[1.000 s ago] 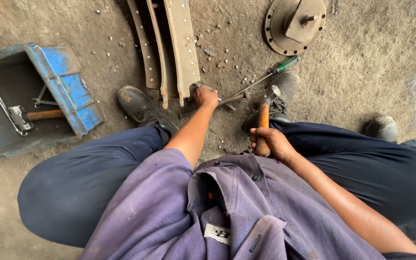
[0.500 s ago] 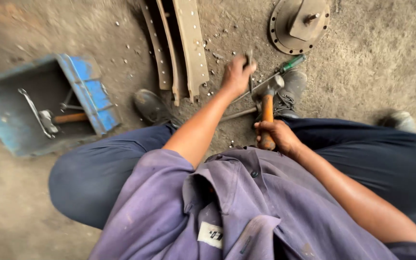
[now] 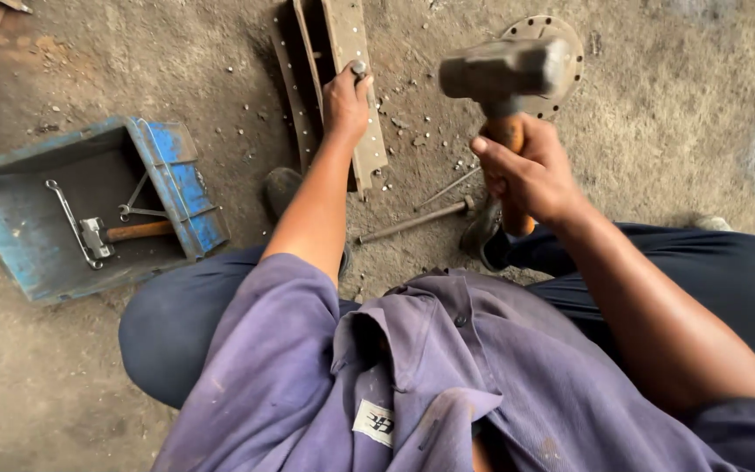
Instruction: The person uses a hammer and a punch to drive out rivets from brake shoes. They repeatedly strike the punch to remove the rivets, working on the brake shoes placed on the floor.
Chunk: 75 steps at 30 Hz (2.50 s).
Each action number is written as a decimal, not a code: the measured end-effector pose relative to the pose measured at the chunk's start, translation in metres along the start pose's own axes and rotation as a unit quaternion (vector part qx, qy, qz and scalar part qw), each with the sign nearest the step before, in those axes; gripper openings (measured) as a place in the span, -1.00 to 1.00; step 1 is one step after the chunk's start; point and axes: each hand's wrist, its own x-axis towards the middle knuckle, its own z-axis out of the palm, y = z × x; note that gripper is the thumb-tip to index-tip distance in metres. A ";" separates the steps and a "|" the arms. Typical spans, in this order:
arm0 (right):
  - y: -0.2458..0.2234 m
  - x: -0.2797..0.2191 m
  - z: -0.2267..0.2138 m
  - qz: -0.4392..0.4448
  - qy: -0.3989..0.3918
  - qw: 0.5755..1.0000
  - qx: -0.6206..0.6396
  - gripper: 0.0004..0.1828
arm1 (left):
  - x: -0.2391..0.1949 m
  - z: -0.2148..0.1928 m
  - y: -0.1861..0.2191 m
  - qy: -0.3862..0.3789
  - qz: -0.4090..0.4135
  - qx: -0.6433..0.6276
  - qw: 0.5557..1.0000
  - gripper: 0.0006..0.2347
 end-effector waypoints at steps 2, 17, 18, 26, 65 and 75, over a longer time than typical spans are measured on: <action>0.009 0.012 0.019 0.016 0.058 0.998 -0.021 -0.75 | -0.001 -0.001 -0.008 0.010 0.026 0.006 1.000 -0.86; 0.022 0.046 0.042 0.015 0.041 0.993 -0.110 -0.74 | 0.014 0.010 -0.023 -0.042 0.008 0.004 0.999 -0.85; 0.024 0.046 0.041 0.024 0.043 0.993 -0.106 -0.73 | 0.013 0.010 -0.023 -0.048 0.004 0.006 0.999 -0.85; 0.027 0.047 0.039 0.010 0.023 0.994 -0.107 -0.70 | 0.018 0.008 -0.014 -0.068 -0.003 0.031 0.997 -0.82; 0.081 0.133 0.049 0.066 0.056 0.949 -0.303 -0.40 | 0.012 -0.004 -0.034 -0.162 0.077 0.118 0.977 -0.59; 0.008 0.095 0.027 -0.065 0.021 0.993 -0.094 -0.46 | 0.021 -0.006 -0.005 -0.082 0.057 -0.006 0.995 -0.74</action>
